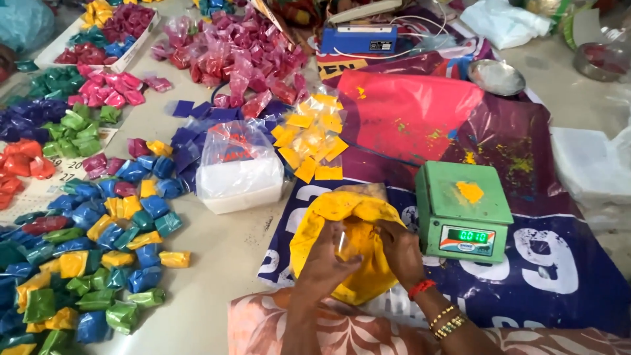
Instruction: The person weighs and fills small packets with yellow powder using a digital scale and a spoon.
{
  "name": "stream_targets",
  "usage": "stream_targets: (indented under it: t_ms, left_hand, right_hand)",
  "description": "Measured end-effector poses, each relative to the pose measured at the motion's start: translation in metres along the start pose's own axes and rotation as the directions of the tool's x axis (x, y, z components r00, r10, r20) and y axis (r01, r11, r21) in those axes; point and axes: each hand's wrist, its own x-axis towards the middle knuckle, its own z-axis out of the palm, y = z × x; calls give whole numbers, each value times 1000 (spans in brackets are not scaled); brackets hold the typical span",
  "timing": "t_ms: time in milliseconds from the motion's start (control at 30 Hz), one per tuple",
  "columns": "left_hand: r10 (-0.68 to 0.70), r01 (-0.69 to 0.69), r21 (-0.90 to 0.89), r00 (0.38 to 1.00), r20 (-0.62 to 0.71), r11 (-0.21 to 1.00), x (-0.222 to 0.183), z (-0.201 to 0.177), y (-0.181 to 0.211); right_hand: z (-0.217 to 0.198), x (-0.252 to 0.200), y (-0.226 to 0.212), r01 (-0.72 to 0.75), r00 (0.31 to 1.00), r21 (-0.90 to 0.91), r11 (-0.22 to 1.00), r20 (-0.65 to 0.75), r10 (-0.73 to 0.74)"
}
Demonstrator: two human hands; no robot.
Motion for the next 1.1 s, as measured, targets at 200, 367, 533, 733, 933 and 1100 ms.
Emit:
stream_targets:
  t_ms: [200,367,533,733,933,1100]
  left_hand:
    - [10,9,-247,997,75,969,1,3,-15]
    - [-81,83,-99,996,21,992,1,-5,3]
    - [-106,106,-1,994,-15,994,2,0,-2]
    - [-21,22,27,998,-60,999,-3,4,10]
    - [127,-107,205,988,-89,973,-3,26,-17]
    - [190,-163,204,974,-124,965,-13,34,-9]
  right_hand:
    - [24,1,23,-151,980,78,985,139,140]
    - [8,-15,29,-352,899,165,921,335,284]
    - [-8,-17,19,-574,755,182,798,495,430]
    - [-77,16,-86,-231,949,240,943,270,164]
    - [-90,21,-118,-351,819,395,849,568,75]
    - [-88,13,-115,-374,805,241,896,563,185]
